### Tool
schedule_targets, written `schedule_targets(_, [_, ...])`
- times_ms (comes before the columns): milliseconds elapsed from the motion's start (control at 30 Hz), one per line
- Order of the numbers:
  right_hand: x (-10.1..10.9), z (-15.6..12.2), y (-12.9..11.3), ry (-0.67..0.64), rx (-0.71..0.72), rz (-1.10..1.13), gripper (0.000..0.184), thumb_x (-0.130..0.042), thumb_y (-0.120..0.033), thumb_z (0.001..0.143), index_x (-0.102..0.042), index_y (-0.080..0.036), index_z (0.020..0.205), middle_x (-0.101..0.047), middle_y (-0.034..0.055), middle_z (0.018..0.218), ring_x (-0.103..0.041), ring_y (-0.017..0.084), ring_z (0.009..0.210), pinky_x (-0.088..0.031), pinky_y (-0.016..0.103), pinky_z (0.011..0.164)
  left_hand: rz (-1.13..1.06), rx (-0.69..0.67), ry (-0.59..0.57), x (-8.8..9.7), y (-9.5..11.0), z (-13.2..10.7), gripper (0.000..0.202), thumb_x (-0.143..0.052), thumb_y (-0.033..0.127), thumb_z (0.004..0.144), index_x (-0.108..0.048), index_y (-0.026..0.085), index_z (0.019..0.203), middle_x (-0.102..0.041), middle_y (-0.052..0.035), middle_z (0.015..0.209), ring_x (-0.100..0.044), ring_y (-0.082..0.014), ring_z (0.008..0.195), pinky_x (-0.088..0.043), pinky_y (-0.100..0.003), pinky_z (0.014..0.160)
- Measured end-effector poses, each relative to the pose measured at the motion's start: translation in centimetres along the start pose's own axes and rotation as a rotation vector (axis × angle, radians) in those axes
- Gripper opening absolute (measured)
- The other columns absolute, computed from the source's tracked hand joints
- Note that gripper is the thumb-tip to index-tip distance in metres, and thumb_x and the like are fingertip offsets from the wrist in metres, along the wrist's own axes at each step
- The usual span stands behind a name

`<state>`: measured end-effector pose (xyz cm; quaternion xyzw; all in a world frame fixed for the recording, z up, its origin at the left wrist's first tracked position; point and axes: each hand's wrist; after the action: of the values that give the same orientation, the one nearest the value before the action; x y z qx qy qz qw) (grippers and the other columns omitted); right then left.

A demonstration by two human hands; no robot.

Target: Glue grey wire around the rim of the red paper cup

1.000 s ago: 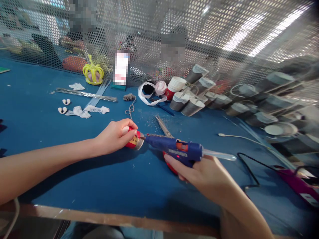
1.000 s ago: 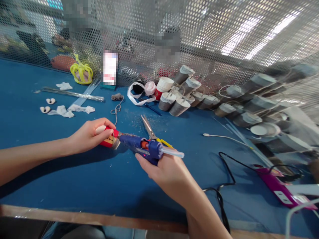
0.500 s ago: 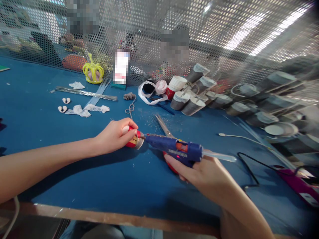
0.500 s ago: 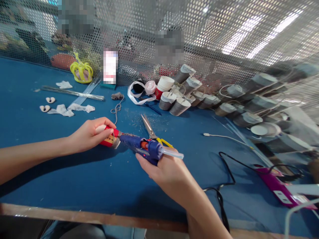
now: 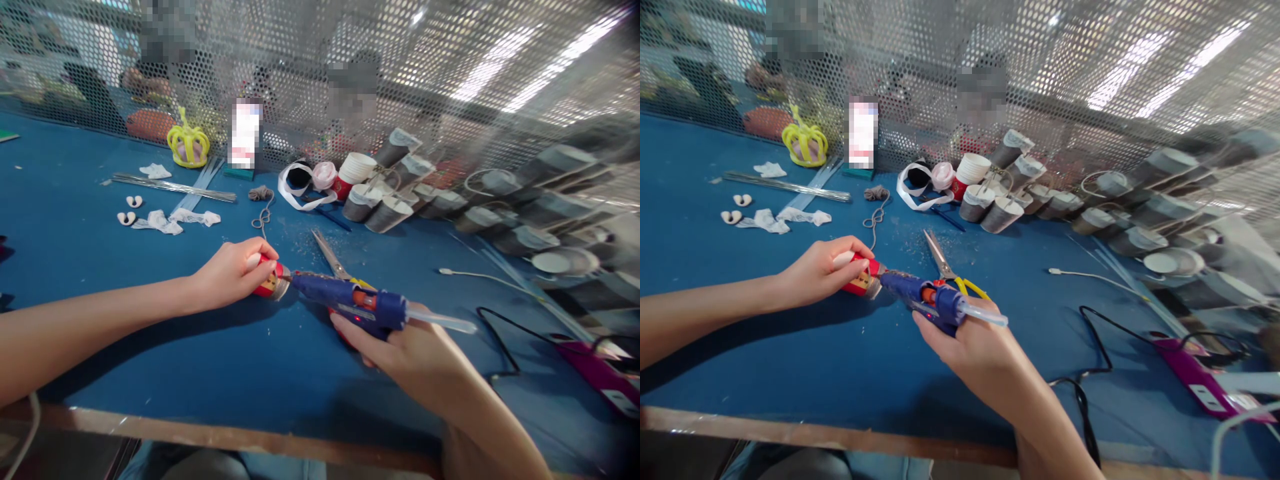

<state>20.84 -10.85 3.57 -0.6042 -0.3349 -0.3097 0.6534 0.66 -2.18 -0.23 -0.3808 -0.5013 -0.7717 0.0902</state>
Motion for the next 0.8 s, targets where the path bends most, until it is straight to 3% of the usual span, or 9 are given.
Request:
schedule_targets(367, [-0.07, 0.4, 0.46, 0.038, 0.036, -0.074, 0.022, -0.052, -0.037, 0.071, -0.054, -0.022, 0.056, -0.058, 0.0039, 0.055, -0.053, 0.019, 0.051, -0.044, 0.032, 0.051, -0.002, -0.001, 0.002, -0.05, -0.17, 0.02, 0.02, -0.044, 0.029, 0.082, -0.058, 0.017, 0.09, -0.068, -0.001, 0.078, -0.06, -0.0143, 0.066, -0.042, -0.023, 0.06])
schedule_targets(800, [-0.05, 0.45, 0.87, 0.027, 0.026, -0.051, 0.023, -0.054, -0.037, 0.069, -0.053, -0.023, 0.052, -0.053, 0.0026, 0.049, -0.046, 0.016, 0.044, -0.039, 0.032, 0.047, -0.022, 0.0, -0.012, 0.01, -0.12, -0.07, 0.021, -0.044, 0.03, 0.082, -0.058, 0.016, 0.091, -0.068, -0.0018, 0.082, -0.061, -0.0153, 0.069, -0.042, -0.024, 0.062])
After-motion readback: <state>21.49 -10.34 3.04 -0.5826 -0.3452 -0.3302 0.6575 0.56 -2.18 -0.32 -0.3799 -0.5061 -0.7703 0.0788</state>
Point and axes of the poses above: each hand's wrist, its own z-axis towards the middle knuckle, its own x-axis out of the back of the hand, y = z × x
